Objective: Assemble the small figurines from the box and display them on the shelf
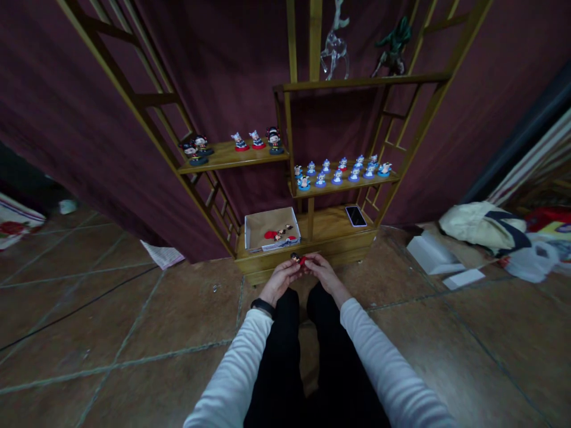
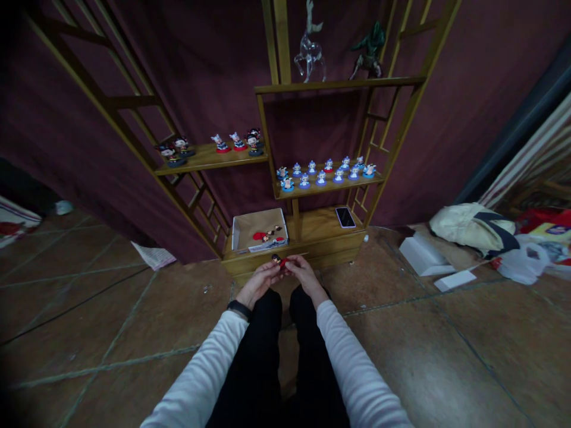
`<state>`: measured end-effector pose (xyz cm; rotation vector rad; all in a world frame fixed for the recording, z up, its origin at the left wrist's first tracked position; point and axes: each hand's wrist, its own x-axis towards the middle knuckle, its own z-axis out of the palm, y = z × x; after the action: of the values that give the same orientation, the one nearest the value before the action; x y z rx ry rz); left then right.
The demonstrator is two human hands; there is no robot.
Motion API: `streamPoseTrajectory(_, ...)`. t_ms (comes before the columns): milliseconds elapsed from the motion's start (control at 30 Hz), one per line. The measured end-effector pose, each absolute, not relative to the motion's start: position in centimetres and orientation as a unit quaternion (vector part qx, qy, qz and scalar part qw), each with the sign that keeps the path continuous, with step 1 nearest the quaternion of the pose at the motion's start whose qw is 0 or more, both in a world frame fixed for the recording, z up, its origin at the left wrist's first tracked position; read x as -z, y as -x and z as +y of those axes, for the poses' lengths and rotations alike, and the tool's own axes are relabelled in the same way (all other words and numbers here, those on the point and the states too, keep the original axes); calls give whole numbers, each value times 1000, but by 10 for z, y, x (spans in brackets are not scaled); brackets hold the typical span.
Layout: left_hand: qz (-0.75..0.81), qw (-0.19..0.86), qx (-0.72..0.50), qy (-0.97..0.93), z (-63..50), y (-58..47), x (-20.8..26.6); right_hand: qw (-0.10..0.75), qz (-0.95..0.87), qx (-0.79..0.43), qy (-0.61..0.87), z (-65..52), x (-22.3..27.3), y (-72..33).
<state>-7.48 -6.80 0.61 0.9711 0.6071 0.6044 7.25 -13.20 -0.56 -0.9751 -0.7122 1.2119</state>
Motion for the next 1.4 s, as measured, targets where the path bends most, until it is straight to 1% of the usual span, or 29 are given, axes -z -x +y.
streamPoseTrajectory(167, 282, 816, -262, -432, -63, 74, -5, 666, -316, -526, 426, -131, 8, -75)
streamPoseTrajectory(367, 298, 799, -280, -442, -62, 68, -1, 667, -307, -527, 429, -131, 9, -77)
streamPoseTrajectory(633, 350, 670, -388, -527, -59, 51, 20, 657, -283, -524, 463, -124, 16, -79)
streamPoseTrajectory(800, 356, 616, -415, -568, -58, 46, 25, 654, -284, -520, 471, -120, 22, -80)
streamPoseTrajectory(900, 351, 633, -404, -559, -62, 49, 20, 657, -272, -520, 473, -117, 25, -81)
streamPoseTrajectory(1100, 346, 731, -363, -464, -68, 61, 13, 640, -272, -517, 500, -112, 31, -82)
streamPoseTrajectory(1400, 347, 780, -361, -376, -68, 62, 17, 645, -283, -525, 478, -114, 32, -82)
